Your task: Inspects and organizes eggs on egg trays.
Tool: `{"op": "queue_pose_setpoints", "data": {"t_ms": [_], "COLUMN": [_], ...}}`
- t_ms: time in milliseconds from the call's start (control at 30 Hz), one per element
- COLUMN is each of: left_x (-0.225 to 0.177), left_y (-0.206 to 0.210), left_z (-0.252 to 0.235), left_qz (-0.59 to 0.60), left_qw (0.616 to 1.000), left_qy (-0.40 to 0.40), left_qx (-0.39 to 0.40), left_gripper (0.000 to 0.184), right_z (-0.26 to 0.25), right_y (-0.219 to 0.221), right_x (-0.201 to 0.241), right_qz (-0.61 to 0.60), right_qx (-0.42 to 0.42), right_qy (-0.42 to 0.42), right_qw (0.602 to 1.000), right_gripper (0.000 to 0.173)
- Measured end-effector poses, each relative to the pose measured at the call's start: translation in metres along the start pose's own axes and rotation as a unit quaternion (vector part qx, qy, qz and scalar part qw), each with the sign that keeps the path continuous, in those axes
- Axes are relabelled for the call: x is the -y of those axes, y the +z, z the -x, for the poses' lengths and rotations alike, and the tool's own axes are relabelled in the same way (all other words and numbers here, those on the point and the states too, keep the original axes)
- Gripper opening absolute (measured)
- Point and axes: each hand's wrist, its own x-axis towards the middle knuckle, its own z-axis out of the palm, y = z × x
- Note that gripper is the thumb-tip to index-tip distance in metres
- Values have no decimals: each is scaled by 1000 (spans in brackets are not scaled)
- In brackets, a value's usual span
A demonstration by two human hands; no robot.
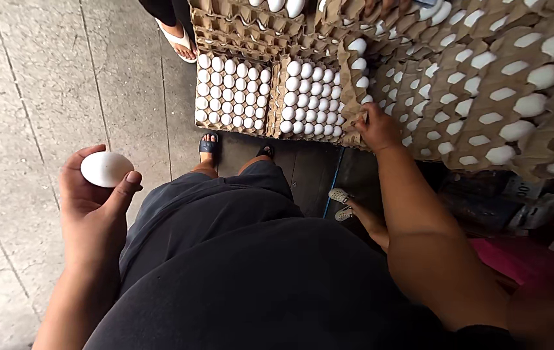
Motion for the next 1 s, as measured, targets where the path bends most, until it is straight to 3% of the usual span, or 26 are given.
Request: {"op": "queue_pose_setpoints", "data": {"t_ms": [133, 267, 467, 567, 700, 867, 933, 1000], "left_x": [-4, 0, 53, 71, 103, 122, 123, 122], "left_y": [8, 49, 199, 284, 357, 393, 398, 399], "left_z": [-11, -55, -163, -197, -212, -208, -208, -211], "left_qz": [-36, -117, -112, -78, -25, 11, -7, -26], "left_qw": [999, 984, 942, 916, 910, 914, 920, 924], "left_qy": [-11, -47, -39, -96, -210, -263, -262, -260], "left_qx": [17, 124, 313, 382, 358, 308, 292, 280], "left_gripper": [58, 56, 60, 62, 63, 65, 65, 65], "right_z": [-2, -7, -17, -19, -24, -29, -20, -8], "right_y": [5, 18, 41, 53, 67, 73, 73, 82], "right_x": [2, 12, 47, 60, 74, 70, 54, 27], "right_qz": [-25, -39, -80, -101, -136, -190, -243, -301], "right_qx": [-15, -9, -2, 20, 65, 119, 70, -38], "right_qy": [-37, -56, -64, -48, -9, -25, -25, 37], "right_qw": [999, 998, 995, 993, 989, 974, 967, 952], "right_gripper": [39, 41, 39, 38, 39, 34, 38, 37]}}
